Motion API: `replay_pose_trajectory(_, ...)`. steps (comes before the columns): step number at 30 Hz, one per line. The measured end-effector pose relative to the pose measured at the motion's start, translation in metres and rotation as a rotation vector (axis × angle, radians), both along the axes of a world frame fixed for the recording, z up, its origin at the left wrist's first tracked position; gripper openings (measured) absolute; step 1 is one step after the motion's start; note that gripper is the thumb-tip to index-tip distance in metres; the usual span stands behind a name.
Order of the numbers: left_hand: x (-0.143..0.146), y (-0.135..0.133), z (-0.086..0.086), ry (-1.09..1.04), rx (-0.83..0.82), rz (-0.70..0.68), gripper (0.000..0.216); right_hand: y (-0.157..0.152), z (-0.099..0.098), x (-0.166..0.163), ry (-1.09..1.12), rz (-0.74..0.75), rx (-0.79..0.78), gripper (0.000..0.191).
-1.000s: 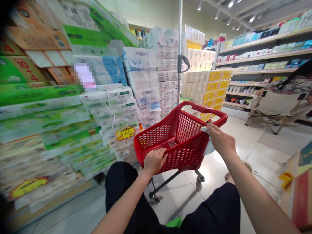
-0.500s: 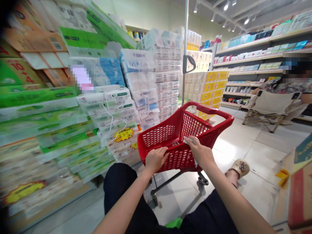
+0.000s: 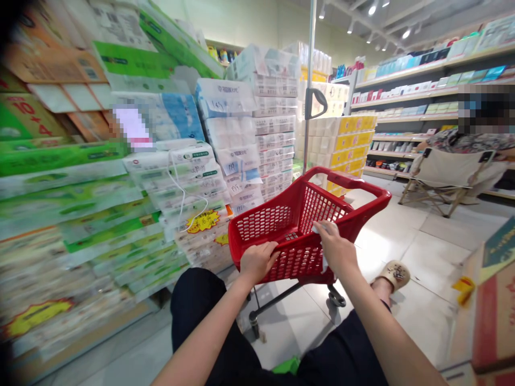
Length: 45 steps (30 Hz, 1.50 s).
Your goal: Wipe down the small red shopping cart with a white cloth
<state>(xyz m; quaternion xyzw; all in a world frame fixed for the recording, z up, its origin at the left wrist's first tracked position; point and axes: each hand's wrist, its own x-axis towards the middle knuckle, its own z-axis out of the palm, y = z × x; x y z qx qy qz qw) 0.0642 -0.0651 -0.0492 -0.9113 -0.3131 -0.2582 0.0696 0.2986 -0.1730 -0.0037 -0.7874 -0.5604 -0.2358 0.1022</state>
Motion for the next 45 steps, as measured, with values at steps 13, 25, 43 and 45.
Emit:
replay_pose_trajectory(13, 0.0, -0.001, 0.002, -0.001, -0.017, -0.007, 0.024, -0.016, 0.018, 0.047, -0.002, -0.051, 0.112, 0.051)
replay_pose_trajectory(25, -0.006, 0.006, 0.003, 0.007, -0.006, -0.038, 0.026, -0.016, 0.006, 0.031, -0.032, 0.091, 0.05, 0.054)
replay_pose_trajectory(43, 0.026, -0.012, 0.039, -0.132, -0.015, -0.076, 0.035, -0.045, 0.019, -0.006, -0.02, 0.063, 0.101, 0.043)
replay_pose_trajectory(45, 0.048, -0.022, 0.041, -0.129, -0.034, -0.214, 0.043, -0.041, 0.02, -0.011, -0.005, 0.065, 0.097, 0.041)
